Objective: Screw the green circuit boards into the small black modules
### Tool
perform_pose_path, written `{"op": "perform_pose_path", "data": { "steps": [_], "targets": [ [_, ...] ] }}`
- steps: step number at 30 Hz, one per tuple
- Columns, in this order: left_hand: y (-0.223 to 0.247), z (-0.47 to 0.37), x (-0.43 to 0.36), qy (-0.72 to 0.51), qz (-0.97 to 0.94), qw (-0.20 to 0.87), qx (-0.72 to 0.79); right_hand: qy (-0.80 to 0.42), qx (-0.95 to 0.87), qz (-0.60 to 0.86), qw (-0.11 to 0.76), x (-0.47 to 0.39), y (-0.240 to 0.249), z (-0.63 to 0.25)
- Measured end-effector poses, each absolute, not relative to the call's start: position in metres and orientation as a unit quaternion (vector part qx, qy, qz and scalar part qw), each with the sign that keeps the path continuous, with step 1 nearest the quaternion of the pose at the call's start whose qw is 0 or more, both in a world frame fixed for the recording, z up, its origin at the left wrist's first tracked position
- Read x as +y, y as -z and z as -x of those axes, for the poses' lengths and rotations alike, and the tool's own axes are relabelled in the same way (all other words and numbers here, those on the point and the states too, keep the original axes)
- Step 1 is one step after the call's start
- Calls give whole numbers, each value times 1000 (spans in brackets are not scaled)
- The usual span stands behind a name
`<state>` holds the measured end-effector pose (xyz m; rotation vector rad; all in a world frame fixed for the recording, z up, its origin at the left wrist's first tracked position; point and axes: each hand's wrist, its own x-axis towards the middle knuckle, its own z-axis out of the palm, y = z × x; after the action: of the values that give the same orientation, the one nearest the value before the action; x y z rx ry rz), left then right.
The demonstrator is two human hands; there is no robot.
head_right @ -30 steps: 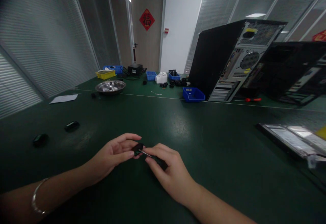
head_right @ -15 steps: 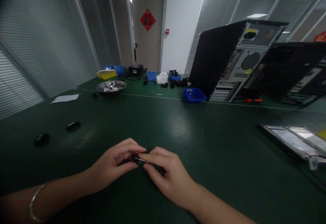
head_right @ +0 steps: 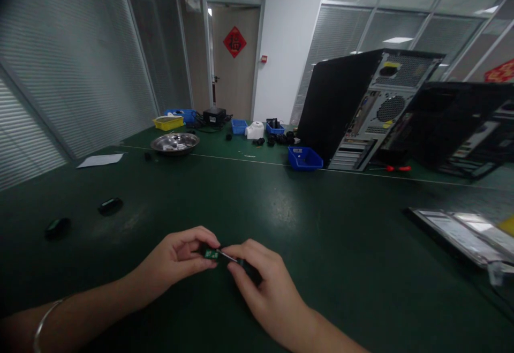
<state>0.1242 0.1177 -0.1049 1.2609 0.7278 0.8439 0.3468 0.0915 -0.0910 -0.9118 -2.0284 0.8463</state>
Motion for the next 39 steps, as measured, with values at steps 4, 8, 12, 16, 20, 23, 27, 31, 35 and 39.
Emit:
{"op": "perform_pose_path", "data": {
  "steps": [4,8,12,16,20,23,27,31,35,39],
  "targets": [
    [104,-124,118,-369,-541,675,341,-329,-790,346,384,92,92,-347],
    [101,-125,118,-375,-532,673,350,-309,-786,361,396,92,93,-348],
    [101,-126,119,-377,-528,671,358,-312,-786,370,385,94,92,-349],
    [102,-126,121,-372,-532,674,353,-327,-788,372,365,96,92,-349],
    [104,-126,120,-369,-529,682,345,-331,-793,368,355,95,91,-348],
    [104,-127,120,-376,-523,686,338,-327,-800,361,350,96,92,-348],
    [105,-128,119,-374,-522,689,336,-314,-808,364,340,99,97,-349],
    [105,-128,118,-364,-535,676,352,-309,-814,364,330,99,98,-349],
    [104,-128,116,-384,-580,623,359,-300,-815,372,327,97,95,-348],
    [102,-128,115,-406,-609,570,374,-291,-818,378,320,94,92,-348]
  ]
}}
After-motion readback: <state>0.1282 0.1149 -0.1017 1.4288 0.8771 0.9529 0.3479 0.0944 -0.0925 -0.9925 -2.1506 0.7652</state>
